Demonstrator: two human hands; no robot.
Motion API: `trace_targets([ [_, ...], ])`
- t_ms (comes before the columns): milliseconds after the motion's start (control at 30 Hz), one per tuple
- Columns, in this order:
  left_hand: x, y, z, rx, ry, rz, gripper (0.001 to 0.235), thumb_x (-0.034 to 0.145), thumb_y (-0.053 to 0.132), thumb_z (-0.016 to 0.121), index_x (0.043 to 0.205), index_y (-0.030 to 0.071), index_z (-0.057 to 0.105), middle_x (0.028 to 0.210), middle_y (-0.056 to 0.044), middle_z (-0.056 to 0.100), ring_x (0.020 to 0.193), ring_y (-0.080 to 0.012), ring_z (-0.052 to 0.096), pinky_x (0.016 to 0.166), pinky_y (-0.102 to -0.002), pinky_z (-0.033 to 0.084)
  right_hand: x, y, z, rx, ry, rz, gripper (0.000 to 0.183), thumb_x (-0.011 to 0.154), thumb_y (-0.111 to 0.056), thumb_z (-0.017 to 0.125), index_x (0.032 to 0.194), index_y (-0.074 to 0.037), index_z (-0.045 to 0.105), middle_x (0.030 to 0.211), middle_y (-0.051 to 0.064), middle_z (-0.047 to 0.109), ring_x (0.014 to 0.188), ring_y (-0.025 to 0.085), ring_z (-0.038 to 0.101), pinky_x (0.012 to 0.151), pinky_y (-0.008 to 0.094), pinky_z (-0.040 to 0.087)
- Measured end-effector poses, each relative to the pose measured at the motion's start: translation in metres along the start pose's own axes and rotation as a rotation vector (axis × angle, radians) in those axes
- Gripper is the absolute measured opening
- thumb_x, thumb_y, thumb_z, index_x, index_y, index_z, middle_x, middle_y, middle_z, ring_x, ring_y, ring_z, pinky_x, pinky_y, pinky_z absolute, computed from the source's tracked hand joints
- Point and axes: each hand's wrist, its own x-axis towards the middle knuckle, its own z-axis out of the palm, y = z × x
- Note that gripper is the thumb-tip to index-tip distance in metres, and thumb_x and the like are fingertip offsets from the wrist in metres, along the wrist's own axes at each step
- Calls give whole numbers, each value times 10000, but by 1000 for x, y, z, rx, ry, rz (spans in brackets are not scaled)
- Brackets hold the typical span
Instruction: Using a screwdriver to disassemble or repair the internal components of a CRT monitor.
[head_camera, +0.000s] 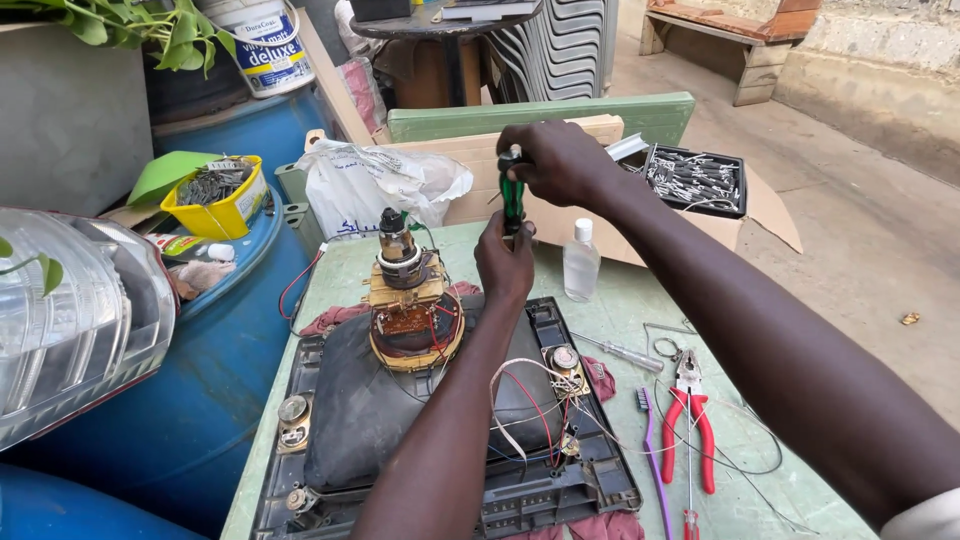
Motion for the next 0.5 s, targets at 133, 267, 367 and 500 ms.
trace_targets([
  [133, 7, -13, 7, 2, -2, -10, 230, 1021, 119, 558, 1247, 77, 560, 1069, -154, 671, 931, -306, 713, 817, -591, 573, -6, -8, 0, -184, 89, 18, 292, 868, -320, 742, 1003, -70, 671, 757, 159, 652, 821, 440, 687, 728, 565, 565],
  [267, 10, 10, 0, 102, 70, 13, 291, 939, 131, 664, 1217, 122, 579, 1064, -112, 691, 960, -314, 718, 865, -550, 557, -11, -27, -16, -52, 73, 29, 309, 882, -316, 679, 1043, -60, 613, 833, 225, 645, 902, 501, 659, 772, 637, 534],
  [367, 7, 71, -3, -14, 27, 73, 401, 938, 126, 608, 1321, 100, 494, 1219, -139, 618, 1131, -325, 626, 966, -497, 491, -30, -46, -57, -22, 243, -62, 281, 921, -197, 638, 1121, -2, 605, 889, 230, 691, 838, 454, 668, 731, 579, 516],
  [500, 7, 148, -20, -165, -60, 271, 668, 936, 308, 493, 1509, 54, 263, 1527, -216, 349, 1440, -357, 349, 1152, -454, 309, -50, -70, -121, -50, 535, -223, 189, 1016, -84, 671, 1156, 37, 633, 938, 180, 719, 769, 320, 691, 677, 468, 517],
])
